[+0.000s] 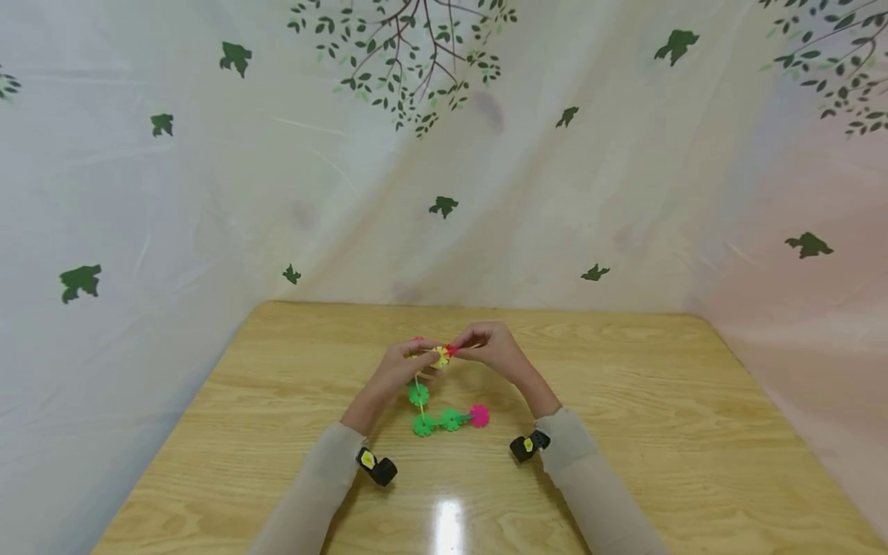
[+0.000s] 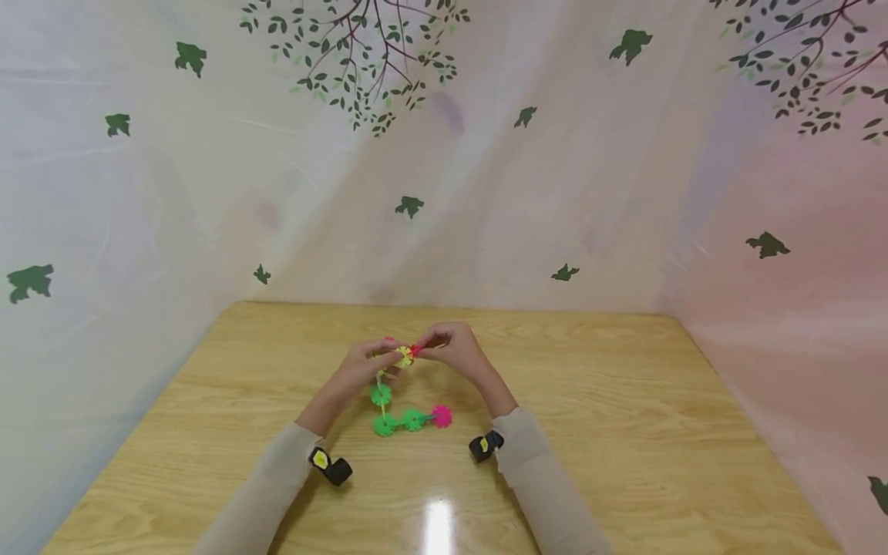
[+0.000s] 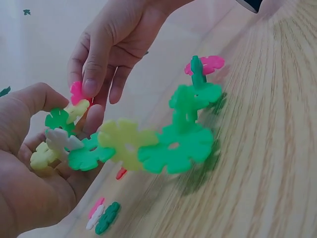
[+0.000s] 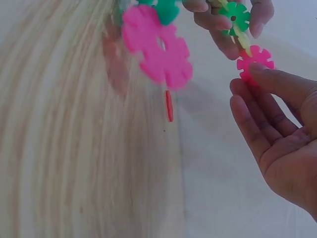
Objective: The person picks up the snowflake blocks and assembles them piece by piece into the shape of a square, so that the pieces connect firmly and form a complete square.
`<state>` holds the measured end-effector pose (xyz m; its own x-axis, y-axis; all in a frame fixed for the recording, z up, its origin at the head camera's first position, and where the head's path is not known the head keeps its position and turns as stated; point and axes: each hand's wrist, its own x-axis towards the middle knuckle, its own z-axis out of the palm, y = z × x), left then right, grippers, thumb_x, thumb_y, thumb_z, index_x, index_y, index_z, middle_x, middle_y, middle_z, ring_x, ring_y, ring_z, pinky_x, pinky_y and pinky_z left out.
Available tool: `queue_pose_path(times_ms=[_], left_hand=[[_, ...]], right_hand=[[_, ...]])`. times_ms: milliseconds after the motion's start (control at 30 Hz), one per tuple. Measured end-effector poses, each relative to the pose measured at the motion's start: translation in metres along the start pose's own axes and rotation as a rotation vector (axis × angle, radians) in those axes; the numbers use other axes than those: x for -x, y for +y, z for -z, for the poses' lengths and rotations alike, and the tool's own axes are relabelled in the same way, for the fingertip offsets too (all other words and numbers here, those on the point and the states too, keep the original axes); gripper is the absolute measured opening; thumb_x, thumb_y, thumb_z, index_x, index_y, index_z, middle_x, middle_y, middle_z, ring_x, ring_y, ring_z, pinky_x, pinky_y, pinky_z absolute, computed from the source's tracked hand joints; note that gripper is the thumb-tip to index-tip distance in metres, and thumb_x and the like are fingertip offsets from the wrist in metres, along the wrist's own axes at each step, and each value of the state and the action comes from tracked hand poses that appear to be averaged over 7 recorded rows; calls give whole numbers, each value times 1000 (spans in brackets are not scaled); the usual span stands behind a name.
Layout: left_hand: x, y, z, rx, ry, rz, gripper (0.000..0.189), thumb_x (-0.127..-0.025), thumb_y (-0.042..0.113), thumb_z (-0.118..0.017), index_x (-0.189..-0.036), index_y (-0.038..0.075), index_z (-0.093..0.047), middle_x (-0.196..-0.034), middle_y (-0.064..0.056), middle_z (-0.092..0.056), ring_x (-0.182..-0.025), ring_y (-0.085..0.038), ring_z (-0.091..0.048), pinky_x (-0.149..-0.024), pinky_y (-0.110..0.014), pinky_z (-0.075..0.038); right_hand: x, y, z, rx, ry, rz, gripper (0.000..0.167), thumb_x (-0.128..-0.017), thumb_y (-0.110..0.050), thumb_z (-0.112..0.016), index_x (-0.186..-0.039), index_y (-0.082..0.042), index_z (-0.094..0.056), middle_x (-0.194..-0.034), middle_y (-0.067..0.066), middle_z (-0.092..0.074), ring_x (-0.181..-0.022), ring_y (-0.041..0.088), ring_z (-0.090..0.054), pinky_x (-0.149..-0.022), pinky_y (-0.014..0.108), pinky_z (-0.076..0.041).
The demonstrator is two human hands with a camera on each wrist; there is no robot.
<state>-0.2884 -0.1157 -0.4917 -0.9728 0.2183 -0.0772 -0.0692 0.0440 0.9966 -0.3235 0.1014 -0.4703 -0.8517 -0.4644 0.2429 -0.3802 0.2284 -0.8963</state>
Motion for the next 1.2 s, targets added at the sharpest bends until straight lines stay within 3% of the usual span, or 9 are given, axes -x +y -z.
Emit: queue_pose_path(times_ms=[233,467,667,833,1067,1200], left_hand=[[1,-2,-2,37,-40,20,28,-99,15,-66,-123,1,-65,-100,-14,-77,-78,-23,-72,-65,-32,-61],[-1,-3,0,21,30,4,26,-97,20,-71,-114,1,-69,-82,3,-70,-64,-14,-57,-56,-22,-48],[-1,-3,6,6,47,9,35,-98,25,-70,-121,0,-69,-85,3,-68,-58,-13,-52,-52,-21,-41],[-2,-3,8,6,48,41,40,-96,29,-72,-123,-1,-70,-86,2,-68,-58,-11,-52,-53,-21,-42],[-1,-3,8,-19,55,59,41,-95,31,-73,-120,-1,-72,-86,-1,-69,-58,-10,-52,-55,-21,-43],[0,-3,9,-41,46,56,41,-96,32,-72,-121,-1,-72,-85,0,-68,-59,-10,-52,-55,-21,-43]], right_hand=[[-3,0,-7,47,-14,43,12,-89,-2,-77,-99,4,-77,-98,23,-75,-90,32,-73,-76,24,-59],[-13,-7,-7,160,-71,28,16,-91,0,-74,-107,3,-75,-103,19,-76,-92,25,-72,-79,27,-59],[-26,-7,2,209,-104,-17,22,-92,2,-70,-112,11,-70,-105,22,-75,-98,31,-72,-83,31,-59],[-35,5,7,234,-153,-29,22,-90,5,-70,-111,13,-69,-107,28,-73,-98,36,-72,-82,32,-60],[-44,20,8,275,-248,-140,23,-91,2,-71,-114,8,-70,-106,23,-73,-90,26,-70,-69,29,-57],[-51,27,4,305,-284,-160,25,-90,0,-73,-115,5,-71,-101,21,-74,-83,18,-67,-66,24,-54]])
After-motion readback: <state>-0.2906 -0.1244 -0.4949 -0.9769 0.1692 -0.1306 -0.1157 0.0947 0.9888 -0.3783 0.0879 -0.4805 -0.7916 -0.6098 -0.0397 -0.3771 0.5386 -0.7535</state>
